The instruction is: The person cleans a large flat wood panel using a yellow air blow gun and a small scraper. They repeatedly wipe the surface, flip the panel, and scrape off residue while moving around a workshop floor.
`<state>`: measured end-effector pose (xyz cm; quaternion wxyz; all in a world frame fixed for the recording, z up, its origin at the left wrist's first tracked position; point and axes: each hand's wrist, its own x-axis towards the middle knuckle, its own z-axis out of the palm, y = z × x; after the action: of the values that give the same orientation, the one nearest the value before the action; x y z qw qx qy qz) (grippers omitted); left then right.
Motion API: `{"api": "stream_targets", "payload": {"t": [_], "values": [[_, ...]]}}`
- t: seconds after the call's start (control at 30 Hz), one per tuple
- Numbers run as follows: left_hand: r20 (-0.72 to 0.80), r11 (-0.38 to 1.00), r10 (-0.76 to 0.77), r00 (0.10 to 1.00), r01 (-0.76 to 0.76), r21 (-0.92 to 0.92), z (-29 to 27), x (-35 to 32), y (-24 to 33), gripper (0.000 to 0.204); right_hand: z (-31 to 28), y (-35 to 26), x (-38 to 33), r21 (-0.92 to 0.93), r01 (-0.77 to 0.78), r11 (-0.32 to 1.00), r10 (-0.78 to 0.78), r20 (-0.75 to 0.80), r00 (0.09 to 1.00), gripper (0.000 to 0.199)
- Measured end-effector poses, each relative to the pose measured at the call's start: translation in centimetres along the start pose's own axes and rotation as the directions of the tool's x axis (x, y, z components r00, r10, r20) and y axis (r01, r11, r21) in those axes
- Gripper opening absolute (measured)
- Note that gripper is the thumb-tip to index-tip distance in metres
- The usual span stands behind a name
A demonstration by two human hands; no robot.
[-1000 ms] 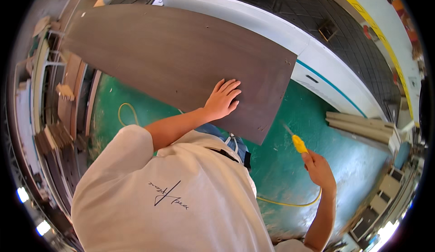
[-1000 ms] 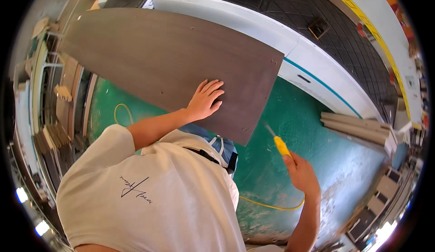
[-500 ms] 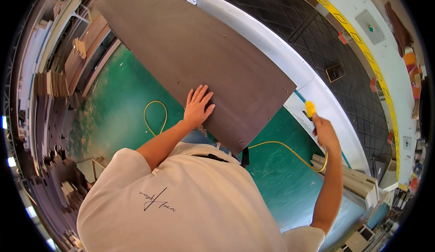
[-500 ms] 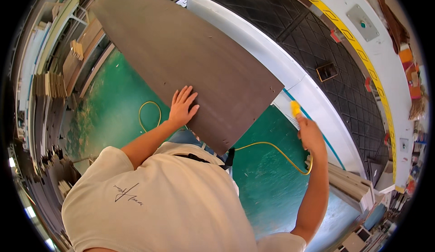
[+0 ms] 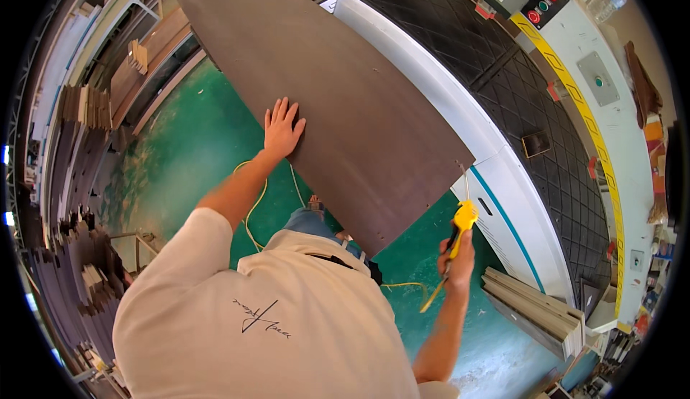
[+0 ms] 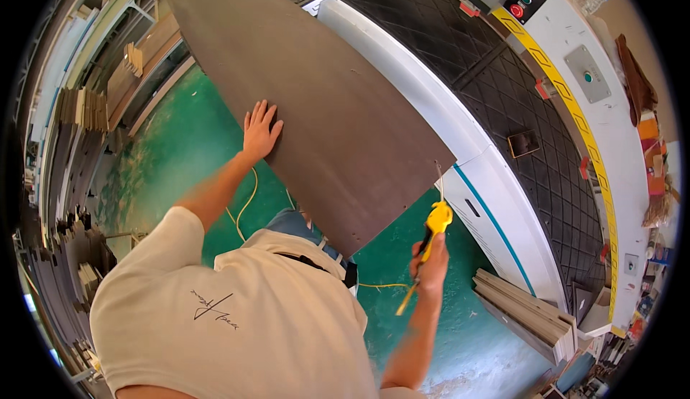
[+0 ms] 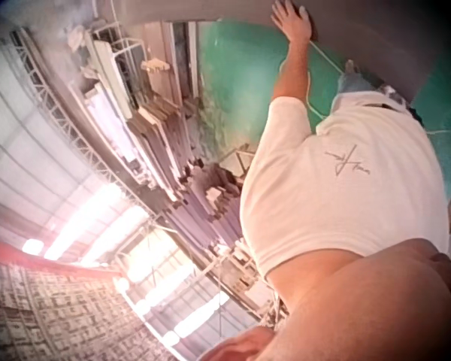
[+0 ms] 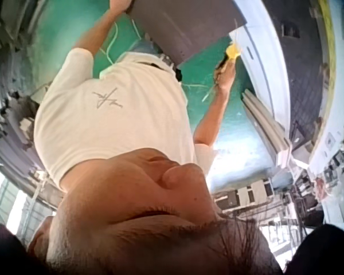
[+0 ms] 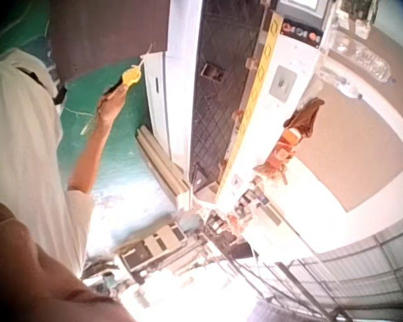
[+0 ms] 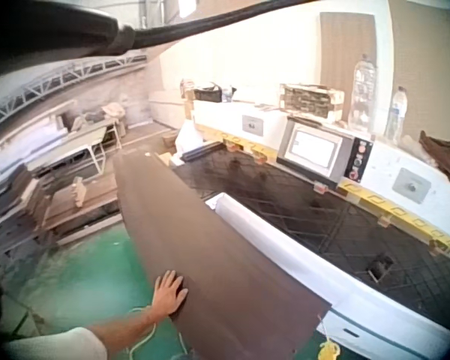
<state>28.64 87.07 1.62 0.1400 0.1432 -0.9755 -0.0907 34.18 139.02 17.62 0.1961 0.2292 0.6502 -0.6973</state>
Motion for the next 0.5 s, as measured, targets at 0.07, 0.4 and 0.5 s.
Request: {"api": "stream_targets", "payload": {"t": [0.07, 0.4, 0.5], "values": [[0.02, 0.998, -0.013, 1.0, 0.012, 0.054, 1.5, 3.3, 0.7, 0.058, -0.8, 3.6, -0.8, -0.106, -0.224, 0.969, 0.239, 0.161, 0.958, 0.062], [0.39, 0.681, 0.728, 0.564, -0.665, -0.309, 4.8, 9.3, 29.1, 0.059, -0.7, 10.0, -7.2, 0.273, -0.269, 0.923, 0.2, 0.258, 0.945, 0.077], [0.003, 0.453, 0.861, 0.509, -0.763, -0.462, 9.8, 8.8, 25.3, 0.057, -1.9, 8.5, -8.4, 0.137, -0.239, 0.961, 0.216, 0.161, 0.963, 0.078]]}}
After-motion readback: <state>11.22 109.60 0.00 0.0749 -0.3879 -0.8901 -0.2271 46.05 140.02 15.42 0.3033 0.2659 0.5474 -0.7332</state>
